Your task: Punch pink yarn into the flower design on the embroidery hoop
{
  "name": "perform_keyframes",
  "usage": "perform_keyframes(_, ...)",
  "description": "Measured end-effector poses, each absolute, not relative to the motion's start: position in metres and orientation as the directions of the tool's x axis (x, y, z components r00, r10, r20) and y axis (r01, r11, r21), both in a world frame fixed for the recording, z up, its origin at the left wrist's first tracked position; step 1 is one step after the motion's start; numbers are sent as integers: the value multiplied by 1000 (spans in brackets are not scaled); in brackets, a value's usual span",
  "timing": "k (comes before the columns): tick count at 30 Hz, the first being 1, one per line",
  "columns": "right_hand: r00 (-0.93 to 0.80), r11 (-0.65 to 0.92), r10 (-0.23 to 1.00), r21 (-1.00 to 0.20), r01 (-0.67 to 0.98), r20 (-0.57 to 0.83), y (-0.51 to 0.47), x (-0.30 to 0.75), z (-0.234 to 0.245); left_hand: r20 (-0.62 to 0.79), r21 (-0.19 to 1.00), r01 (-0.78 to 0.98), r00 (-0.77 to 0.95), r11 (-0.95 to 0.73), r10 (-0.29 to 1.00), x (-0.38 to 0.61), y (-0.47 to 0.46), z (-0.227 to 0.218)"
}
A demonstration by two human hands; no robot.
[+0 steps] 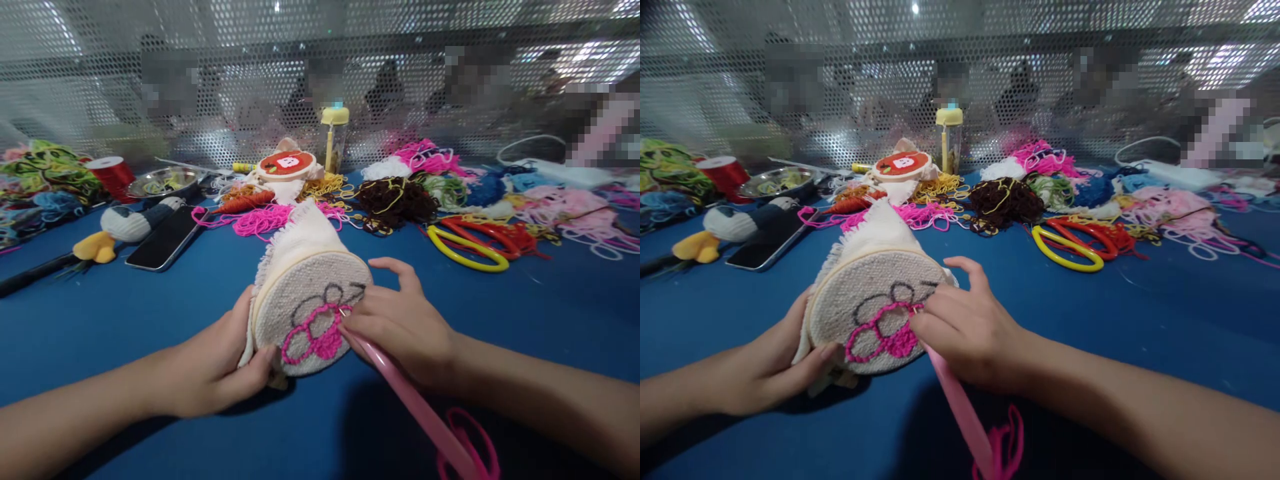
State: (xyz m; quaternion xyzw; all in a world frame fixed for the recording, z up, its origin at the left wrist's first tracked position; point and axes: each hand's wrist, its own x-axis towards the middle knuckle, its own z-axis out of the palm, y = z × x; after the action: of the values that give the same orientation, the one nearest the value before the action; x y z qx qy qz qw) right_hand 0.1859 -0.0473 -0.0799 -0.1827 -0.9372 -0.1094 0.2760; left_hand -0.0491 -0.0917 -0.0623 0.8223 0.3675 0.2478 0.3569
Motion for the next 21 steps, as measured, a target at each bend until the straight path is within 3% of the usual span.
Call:
perform_keyframes(2, -782, 914, 260, 116, 388, 566, -47, 187, -79, 163, 771, 419, 597, -479, 786, -49, -91, -62)
perform_keyframes(5, -768, 924, 226, 117, 363, 599, -45, 184, -77, 214, 683, 476, 596, -555, 774, -51, -89, -59)
perform_keyframes(10, -786, 960, 121, 130, 248, 606, -38, 178, -72, 146, 672, 471, 672, -572, 726, -53, -87, -55)
perform_keyframes(14, -820, 967, 84, 152, 205, 566, -34, 180, -71, 229, 629, 489, 626, -604, 745, -49, -89, -56)
perform_keyframes(16, -818, 971, 114, 111, 212, 564, -33, 182, -74, 225, 677, 526, 518, -515, 825, -46, -87, -59)
perform_keyframes(21, -704, 948, 307, -142, 284, 641, -25, 182, -88, 126, 849, 494, 155, -188, 980, -44, -68, -76)
